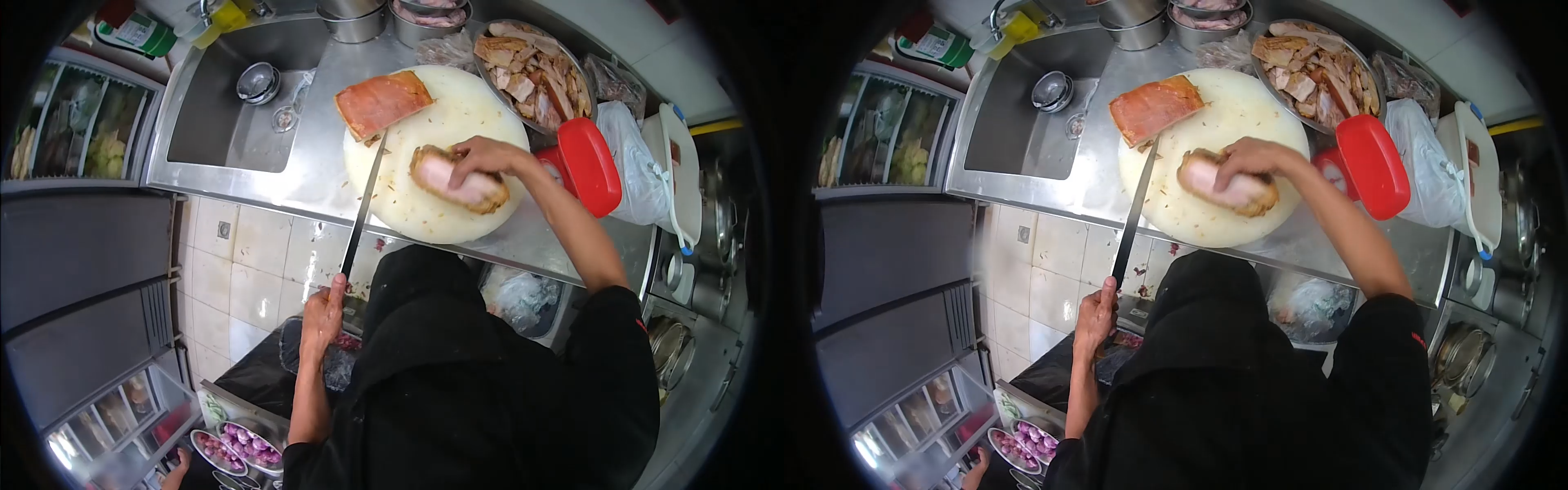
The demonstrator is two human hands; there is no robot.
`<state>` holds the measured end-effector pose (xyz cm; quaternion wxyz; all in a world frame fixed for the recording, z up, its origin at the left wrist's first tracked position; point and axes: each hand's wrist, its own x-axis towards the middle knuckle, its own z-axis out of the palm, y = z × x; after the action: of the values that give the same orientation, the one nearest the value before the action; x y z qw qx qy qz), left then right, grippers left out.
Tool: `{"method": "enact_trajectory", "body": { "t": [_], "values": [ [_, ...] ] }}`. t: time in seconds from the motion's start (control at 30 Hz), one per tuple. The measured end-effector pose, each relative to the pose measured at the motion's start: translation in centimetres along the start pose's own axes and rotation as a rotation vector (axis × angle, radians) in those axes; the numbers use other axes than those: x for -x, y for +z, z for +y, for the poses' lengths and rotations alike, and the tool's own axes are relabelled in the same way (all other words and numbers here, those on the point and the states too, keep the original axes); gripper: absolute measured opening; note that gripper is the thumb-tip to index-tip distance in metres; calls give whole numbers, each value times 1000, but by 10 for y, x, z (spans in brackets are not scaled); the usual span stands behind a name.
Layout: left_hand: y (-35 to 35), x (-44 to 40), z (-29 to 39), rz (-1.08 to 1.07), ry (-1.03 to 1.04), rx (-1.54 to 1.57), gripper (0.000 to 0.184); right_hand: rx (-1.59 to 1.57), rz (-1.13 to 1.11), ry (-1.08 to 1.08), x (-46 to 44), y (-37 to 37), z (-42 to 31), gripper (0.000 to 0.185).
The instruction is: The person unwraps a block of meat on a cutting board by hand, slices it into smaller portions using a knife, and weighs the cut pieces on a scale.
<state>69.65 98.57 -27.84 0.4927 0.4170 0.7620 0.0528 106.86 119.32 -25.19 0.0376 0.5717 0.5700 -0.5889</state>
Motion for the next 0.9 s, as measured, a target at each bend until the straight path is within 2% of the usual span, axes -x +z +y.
{"method": "enact_trajectory", "body": {
  "t": [0.03,0.13,0.27,0.3,0.5,0.63,0.9],
  "values": [
    [0,-1,-3,-15,22,-19,80,-45,-12,17,-4,-5,2,66],
    [0,0,-11,-43,90,-56,78,122,231,-100,2,-10,-6,67],
    [-10,20,7,-39,130,-87,75,604,669,-147,18,36,-30,79],
    [-12,28,14,-34,120,-99,74,621,749,-187,12,46,-27,76],
    [8,53,53,40,322,-20,66,638,734,7,11,58,-30,50],
    [16,50,90,74,379,-78,62,593,798,-40,13,69,-23,48],
    [25,37,116,94,433,-116,62,589,814,-26,16,72,-30,38]
  ]
}}
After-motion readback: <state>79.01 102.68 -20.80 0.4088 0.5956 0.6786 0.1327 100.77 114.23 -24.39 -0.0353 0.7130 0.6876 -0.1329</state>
